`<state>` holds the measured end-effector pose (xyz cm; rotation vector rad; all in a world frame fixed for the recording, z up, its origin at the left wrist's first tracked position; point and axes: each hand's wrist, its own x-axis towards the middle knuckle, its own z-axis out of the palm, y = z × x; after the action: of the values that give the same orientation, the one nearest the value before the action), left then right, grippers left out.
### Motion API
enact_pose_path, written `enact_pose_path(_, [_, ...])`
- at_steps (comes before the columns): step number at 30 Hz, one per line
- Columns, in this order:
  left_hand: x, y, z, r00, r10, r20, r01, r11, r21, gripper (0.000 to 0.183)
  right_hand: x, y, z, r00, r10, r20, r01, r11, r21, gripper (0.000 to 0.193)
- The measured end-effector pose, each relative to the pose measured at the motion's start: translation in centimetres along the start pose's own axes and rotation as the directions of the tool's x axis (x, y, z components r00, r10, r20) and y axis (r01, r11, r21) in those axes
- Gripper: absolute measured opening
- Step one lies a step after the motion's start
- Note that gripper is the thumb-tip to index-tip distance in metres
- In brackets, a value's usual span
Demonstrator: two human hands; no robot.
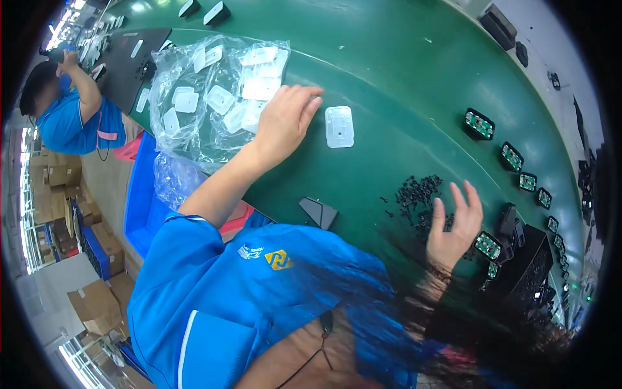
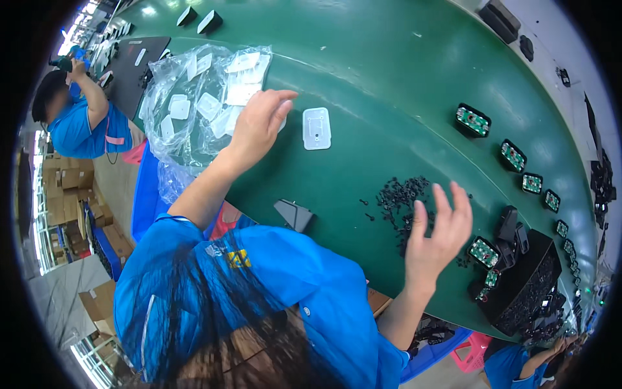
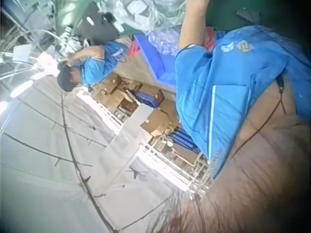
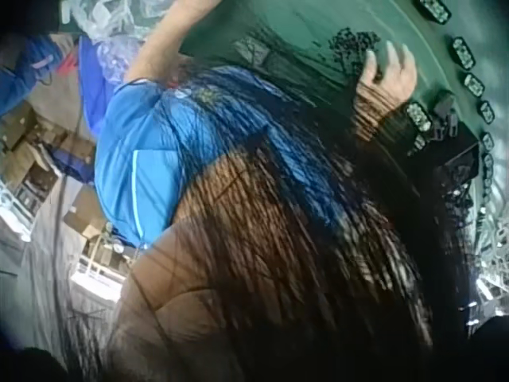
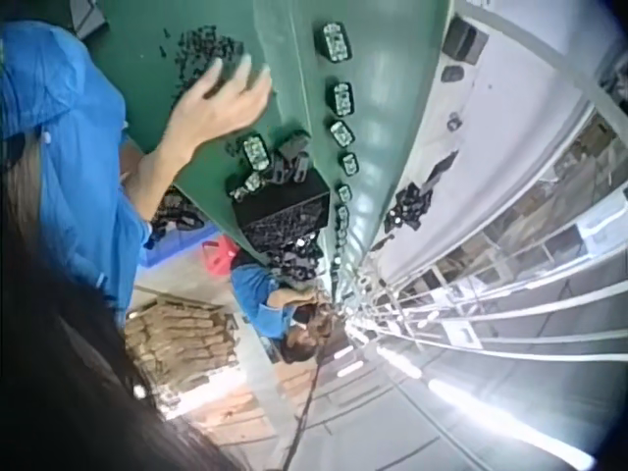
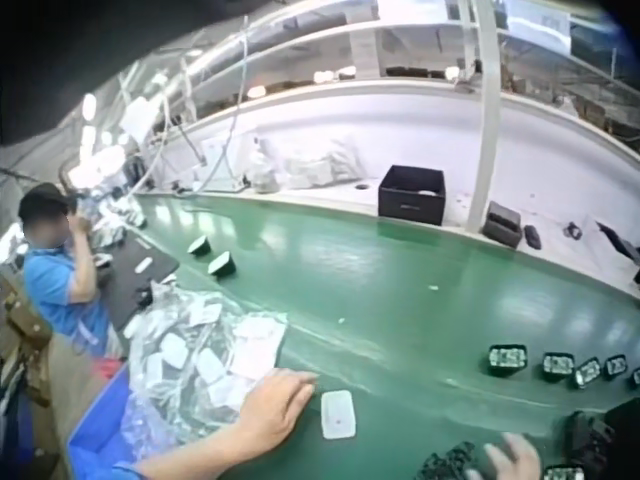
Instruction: The person assembles small electronic devices by hand at a green workbench. They pick up white plastic casings and green circuit boards, insert the boards into the casings, and snap the halves together to form complete units. The finished devices are placed on the table as the process repeats.
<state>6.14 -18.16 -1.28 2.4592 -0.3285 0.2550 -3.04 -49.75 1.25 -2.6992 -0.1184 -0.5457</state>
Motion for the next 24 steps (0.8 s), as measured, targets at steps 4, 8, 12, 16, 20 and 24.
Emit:
enact_pose_path(4, [-0.1, -0.1, -1.3, 0.942, -0.276, 0.190, 0.292, 0.954, -0.066, 0.023, 1.9, -4.9, 3.2, 0.959, -0.243, 0.144, 0.207, 0.952, 0.227, 0.036])
enact_pose_path(8, [-0.1, -1.4, -0.1, 0.949, -0.251, 0.189, 0.308, 0.861, -0.404, 0.024, 3.0, -8.7, 7.5, 0.862, -0.422, 0.282, 0.334, 0.890, 0.310, 0.040])
enact_pose_path(12, [-2.6, -1.2, -0.4, 0.913, -0.300, 0.275, 0.405, 0.732, -0.547, 0.024, 3.7, -8.0, 8.0, 0.841, -0.432, 0.325, 0.358, 0.896, 0.262, 0.038])
enact_pose_path(16, [-5.3, 2.4, -1.9, 0.888, -0.049, 0.457, 0.332, 0.756, -0.564, 0.021, 3.7, -4.0, 5.4, 0.937, -0.257, 0.237, 0.233, 0.964, 0.128, 0.030])
enact_pose_path(20, [-6.0, 3.9, -2.7, 0.628, 0.022, 0.778, 0.686, 0.456, -0.567, 0.024, 2.3, -0.4, 1.5, 1.000, -0.003, -0.014, 0.003, 1.000, 0.016, 0.026])
enact_pose_path(24, [-4.6, 4.0, -2.7, 0.636, 0.069, 0.769, 0.703, 0.359, -0.613, 0.026, 0.9, 4.1, -0.3, 0.965, 0.220, -0.141, -0.233, 0.969, -0.087, 0.024])
